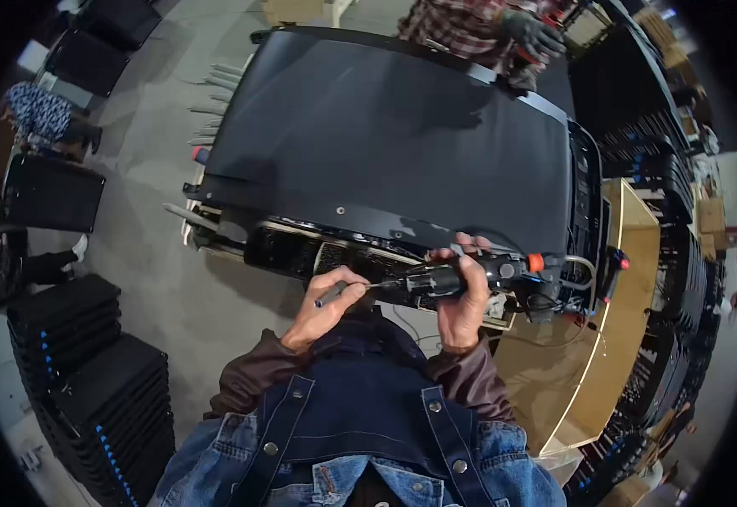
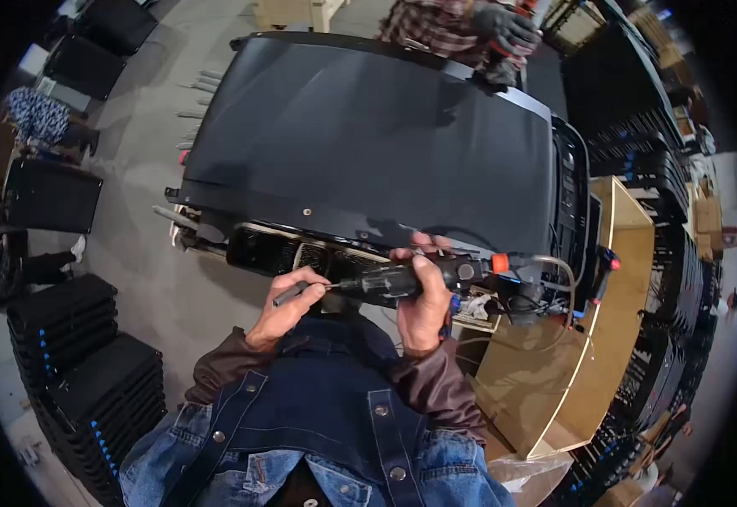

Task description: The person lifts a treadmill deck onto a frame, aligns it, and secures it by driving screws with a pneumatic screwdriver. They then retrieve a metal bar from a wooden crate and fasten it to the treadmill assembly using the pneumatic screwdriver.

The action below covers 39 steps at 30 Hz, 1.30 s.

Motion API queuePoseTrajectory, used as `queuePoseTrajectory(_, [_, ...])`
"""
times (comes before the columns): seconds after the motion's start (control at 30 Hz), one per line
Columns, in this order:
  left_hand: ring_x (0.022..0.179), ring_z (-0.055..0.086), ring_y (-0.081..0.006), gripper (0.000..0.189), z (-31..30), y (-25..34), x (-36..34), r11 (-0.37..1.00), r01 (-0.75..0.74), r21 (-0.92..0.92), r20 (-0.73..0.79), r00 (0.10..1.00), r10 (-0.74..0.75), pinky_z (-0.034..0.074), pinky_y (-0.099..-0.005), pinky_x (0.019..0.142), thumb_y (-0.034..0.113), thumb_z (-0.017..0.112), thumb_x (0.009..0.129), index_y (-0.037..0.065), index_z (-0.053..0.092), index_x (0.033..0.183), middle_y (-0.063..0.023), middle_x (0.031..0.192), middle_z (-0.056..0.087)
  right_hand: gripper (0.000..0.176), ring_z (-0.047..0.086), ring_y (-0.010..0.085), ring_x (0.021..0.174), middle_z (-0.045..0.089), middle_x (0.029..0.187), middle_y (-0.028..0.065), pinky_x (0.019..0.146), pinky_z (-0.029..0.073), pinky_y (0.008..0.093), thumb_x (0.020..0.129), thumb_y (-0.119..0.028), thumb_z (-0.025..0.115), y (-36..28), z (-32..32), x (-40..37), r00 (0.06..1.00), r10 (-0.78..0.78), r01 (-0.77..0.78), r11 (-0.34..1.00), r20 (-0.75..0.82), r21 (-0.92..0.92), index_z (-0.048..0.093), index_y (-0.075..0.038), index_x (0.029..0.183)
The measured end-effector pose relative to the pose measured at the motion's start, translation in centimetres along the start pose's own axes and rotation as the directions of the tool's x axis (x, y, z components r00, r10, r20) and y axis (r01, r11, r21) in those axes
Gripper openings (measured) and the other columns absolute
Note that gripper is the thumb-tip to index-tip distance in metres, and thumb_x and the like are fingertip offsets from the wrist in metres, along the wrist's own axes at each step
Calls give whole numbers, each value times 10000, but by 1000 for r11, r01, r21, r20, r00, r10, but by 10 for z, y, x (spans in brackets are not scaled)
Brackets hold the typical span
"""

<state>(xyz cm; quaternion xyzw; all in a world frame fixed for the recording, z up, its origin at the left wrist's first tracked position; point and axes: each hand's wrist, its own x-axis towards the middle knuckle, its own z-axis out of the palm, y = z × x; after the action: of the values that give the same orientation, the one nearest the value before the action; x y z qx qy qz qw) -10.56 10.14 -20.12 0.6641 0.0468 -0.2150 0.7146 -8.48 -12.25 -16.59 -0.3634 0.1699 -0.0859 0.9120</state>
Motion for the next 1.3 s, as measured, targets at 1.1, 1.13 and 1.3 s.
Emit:
queuePoseTrajectory(1.1, [951,666,-354,224,-71,22,68,717,-278,639,-245,810,533,540,-390,771,63,612,919,31,676,1131,-127,1167,613,410,676,217,960,678,1049,151,874,553,345,729,94,712,55,138,70,798,56,364,747,600,-555,559,15,1101])
queuePoseTrajectory(1.13, [969,663,-364,262,-76,19,67,677,-259,689,-255,787,561,540,-396,779,65,609,924,43,655,1181,-127,1219,599,400,675,217,964,681,1046,146,878,549,350,725,85,720,55,138,71,775,73,366,759,628,-539,568,14,1088])
queuePoseTrajectory(1.3, [1014,670,-332,385,-95,5,61,637,-201,744,-216,830,514,555,-408,823,80,604,941,87,566,1324,-84,1416,519,430,663,254,1052,680,1102,168,945,526,378,742,54,718,73,146,79,739,184,396,658,647,-640,552,14,1137])
